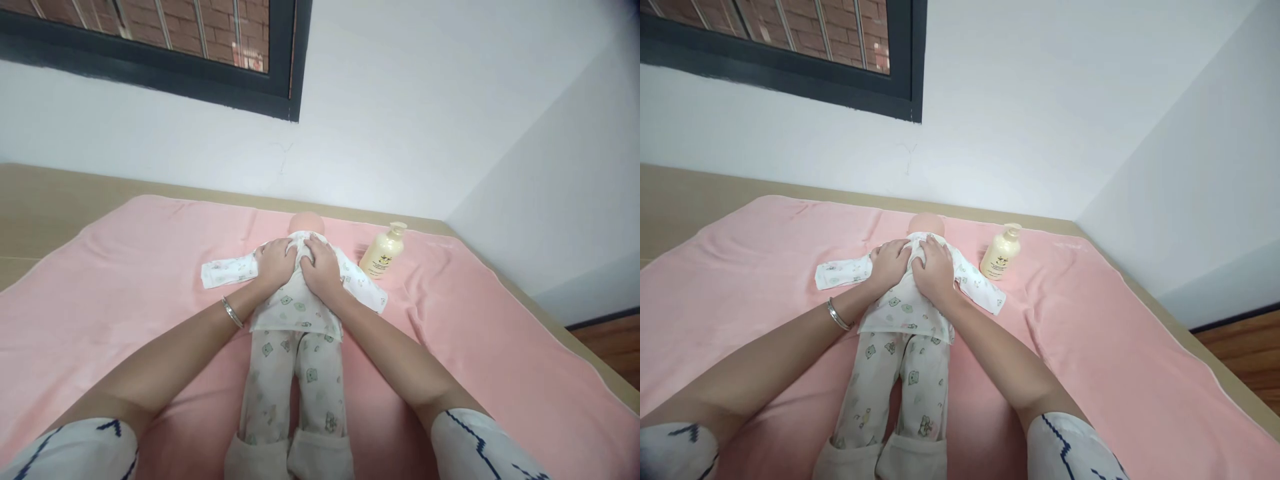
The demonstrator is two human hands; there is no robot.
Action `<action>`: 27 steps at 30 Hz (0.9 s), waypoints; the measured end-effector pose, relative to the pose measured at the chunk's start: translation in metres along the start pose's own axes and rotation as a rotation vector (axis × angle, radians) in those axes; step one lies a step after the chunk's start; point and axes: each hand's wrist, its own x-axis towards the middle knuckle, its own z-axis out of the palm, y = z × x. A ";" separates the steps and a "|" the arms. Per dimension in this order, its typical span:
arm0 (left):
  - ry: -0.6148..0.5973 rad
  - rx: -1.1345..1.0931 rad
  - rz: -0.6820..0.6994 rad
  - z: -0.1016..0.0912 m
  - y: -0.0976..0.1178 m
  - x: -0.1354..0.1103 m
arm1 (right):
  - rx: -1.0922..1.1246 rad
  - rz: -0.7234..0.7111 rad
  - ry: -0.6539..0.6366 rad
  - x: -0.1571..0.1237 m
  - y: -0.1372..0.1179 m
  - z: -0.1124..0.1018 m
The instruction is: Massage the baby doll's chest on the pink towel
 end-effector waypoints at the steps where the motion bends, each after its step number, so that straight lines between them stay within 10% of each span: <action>1: 0.007 0.015 0.003 0.001 -0.001 0.000 | -0.005 0.009 0.014 0.000 0.000 0.001; 11: -0.051 0.256 0.059 -0.004 0.005 -0.004 | -0.103 -0.003 0.054 -0.005 -0.005 0.000; 18: -0.155 0.385 0.245 -0.050 0.022 -0.027 | -0.272 -0.097 -0.047 -0.022 -0.027 -0.038; 21: -0.128 0.444 0.364 -0.100 0.036 -0.051 | -0.349 -0.216 -0.131 -0.041 -0.042 -0.077; 23: 0.142 0.601 0.537 -0.151 0.049 -0.069 | -0.381 -0.338 -0.185 -0.054 -0.053 -0.116; 27: 0.443 0.692 0.620 -0.304 0.092 -0.116 | -0.630 -0.502 -0.072 -0.074 -0.078 -0.240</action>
